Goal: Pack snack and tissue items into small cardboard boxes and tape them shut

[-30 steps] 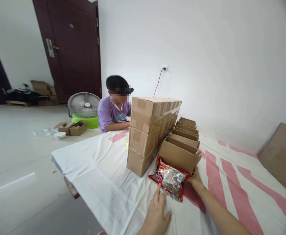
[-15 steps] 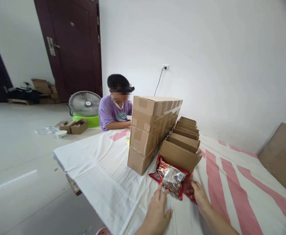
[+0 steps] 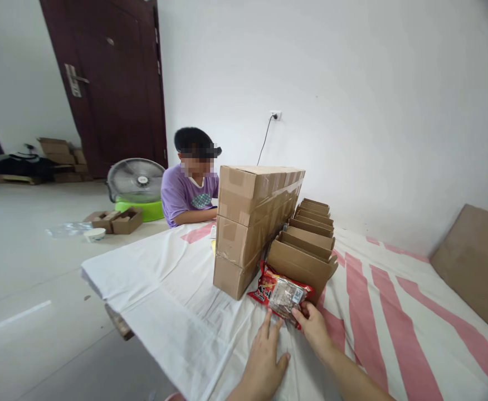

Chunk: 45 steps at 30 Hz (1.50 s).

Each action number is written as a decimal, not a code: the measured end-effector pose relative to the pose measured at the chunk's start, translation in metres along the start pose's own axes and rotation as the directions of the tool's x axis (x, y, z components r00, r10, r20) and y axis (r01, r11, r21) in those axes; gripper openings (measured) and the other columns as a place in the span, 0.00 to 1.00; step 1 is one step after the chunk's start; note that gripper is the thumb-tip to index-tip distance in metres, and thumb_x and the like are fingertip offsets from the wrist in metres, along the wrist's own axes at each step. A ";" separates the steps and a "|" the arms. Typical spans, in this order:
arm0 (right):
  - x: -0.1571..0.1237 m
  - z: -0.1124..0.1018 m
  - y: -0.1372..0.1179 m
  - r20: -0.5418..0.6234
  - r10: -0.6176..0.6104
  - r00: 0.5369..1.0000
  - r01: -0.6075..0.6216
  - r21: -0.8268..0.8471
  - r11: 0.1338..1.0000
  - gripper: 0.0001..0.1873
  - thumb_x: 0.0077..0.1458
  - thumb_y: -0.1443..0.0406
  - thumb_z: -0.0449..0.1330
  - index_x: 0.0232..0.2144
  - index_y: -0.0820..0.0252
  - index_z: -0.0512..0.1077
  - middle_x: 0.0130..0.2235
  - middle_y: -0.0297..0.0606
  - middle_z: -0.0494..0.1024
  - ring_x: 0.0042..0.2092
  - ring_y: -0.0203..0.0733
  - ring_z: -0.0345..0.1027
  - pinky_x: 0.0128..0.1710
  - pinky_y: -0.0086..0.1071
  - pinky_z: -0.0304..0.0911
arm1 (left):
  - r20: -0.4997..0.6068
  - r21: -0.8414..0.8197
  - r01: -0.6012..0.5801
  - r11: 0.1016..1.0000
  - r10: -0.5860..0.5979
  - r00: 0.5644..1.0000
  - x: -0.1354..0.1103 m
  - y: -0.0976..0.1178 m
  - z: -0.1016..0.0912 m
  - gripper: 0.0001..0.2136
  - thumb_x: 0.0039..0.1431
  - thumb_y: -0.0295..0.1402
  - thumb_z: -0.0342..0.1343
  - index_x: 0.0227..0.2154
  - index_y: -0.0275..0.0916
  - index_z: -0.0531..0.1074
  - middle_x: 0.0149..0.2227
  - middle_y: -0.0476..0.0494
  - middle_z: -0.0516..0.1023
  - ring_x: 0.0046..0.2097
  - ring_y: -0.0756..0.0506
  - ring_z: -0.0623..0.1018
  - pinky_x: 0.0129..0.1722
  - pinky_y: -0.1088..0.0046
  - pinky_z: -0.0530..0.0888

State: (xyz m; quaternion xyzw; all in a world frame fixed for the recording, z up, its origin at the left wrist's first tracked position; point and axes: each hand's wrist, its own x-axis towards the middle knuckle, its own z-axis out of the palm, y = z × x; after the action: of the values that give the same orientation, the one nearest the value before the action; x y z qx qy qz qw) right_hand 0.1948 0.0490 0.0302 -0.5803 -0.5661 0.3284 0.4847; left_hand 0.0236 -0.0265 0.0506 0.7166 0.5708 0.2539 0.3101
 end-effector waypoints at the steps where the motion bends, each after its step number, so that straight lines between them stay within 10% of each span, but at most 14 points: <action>1: -0.001 0.002 0.001 -0.026 -0.012 1.000 0.012 -0.019 1.000 0.19 0.45 0.49 0.63 0.32 0.56 0.75 0.35 0.42 0.83 0.38 0.55 0.77 0.39 0.42 0.70 | -0.005 0.000 -0.002 1.000 0.002 1.000 0.000 0.000 0.000 0.34 0.50 0.26 0.55 0.64 0.34 0.61 0.73 0.34 0.44 0.71 0.39 0.54 0.69 0.62 0.55; 29: -0.004 0.011 0.015 -0.133 -0.117 0.984 0.087 -0.212 0.973 0.18 0.53 0.54 0.65 0.40 0.61 0.71 0.32 0.34 0.77 0.29 0.35 0.70 0.32 0.32 0.69 | -0.202 -0.013 -0.272 0.962 0.264 0.943 0.014 -0.040 0.021 0.27 0.55 0.29 0.57 0.59 0.38 0.62 0.70 0.29 0.50 0.69 0.34 0.59 0.66 0.49 0.61; 45: -0.012 0.015 0.011 -0.105 -0.115 0.988 0.097 -0.161 0.982 0.13 0.62 0.59 0.61 0.45 0.62 0.72 0.41 0.36 0.77 0.38 0.38 0.73 0.38 0.37 0.72 | -0.244 0.398 -0.205 0.894 0.319 0.916 0.001 -0.021 0.022 0.19 0.56 0.24 0.50 0.51 0.30 0.70 0.59 0.26 0.70 0.60 0.34 0.71 0.59 0.52 0.69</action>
State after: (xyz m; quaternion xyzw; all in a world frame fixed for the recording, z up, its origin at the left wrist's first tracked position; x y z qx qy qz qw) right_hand 0.1832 0.0413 0.0133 -0.6031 -0.5915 0.2234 0.4862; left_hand 0.0258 -0.0261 0.0204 0.7850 0.5455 0.2905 0.0432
